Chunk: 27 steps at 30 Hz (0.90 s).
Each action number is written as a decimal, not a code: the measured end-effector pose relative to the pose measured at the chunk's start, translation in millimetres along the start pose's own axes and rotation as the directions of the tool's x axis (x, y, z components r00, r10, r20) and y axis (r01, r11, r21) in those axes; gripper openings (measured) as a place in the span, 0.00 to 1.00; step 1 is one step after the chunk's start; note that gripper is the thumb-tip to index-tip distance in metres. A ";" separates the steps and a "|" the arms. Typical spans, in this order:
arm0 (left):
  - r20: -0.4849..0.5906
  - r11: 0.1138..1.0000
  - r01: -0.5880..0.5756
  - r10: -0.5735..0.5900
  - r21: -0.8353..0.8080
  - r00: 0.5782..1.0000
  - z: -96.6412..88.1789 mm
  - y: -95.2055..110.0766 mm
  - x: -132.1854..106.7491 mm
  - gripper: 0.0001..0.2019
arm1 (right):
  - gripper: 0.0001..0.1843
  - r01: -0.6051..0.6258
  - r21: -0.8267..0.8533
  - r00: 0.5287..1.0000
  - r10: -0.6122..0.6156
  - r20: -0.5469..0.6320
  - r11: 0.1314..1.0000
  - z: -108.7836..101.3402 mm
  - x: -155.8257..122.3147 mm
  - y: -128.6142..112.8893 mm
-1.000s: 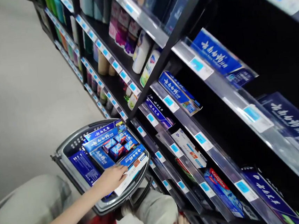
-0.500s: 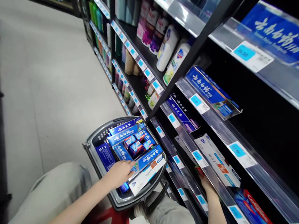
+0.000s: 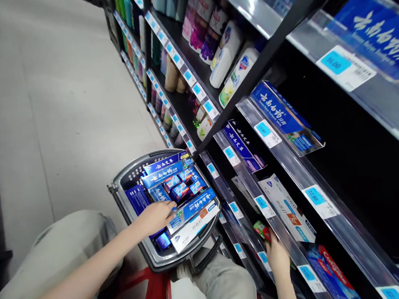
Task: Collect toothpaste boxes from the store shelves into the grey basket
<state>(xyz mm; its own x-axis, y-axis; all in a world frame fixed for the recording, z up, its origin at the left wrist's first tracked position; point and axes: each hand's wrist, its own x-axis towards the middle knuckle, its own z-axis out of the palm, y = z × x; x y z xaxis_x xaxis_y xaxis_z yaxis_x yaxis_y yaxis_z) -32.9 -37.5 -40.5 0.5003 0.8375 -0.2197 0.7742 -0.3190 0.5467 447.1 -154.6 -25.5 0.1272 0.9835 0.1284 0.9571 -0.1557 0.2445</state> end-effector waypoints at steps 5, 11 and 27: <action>0.012 0.995 -0.048 0.049 -0.088 0.999 2.9 5.7 0.3 0.11 | 0.18 0.267 -0.037 0.947 -0.270 -0.172 0.963 -22.2 -50.5 -22.9; 0.087 0.907 -0.152 0.201 -0.393 0.976 7.7 19.4 -0.1 0.18 | 0.23 0.326 0.250 0.862 -0.178 -0.475 0.912 -75.8 -98.1 -91.7; 0.326 -0.021 0.468 0.690 -0.883 0.646 20.5 36.0 -11.0 0.29 | 0.28 -0.035 0.991 0.936 0.344 0.079 -0.132 -132.1 -115.9 -152.5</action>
<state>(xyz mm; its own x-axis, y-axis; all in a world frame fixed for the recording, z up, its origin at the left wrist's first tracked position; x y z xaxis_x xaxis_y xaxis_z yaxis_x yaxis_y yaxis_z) -2.6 -67.3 -35.0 0.9840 0.1759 -0.0281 -0.1242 0.7907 0.5994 251.9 -257.1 49.3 0.4687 0.8740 0.1281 0.1276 0.0766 -0.9889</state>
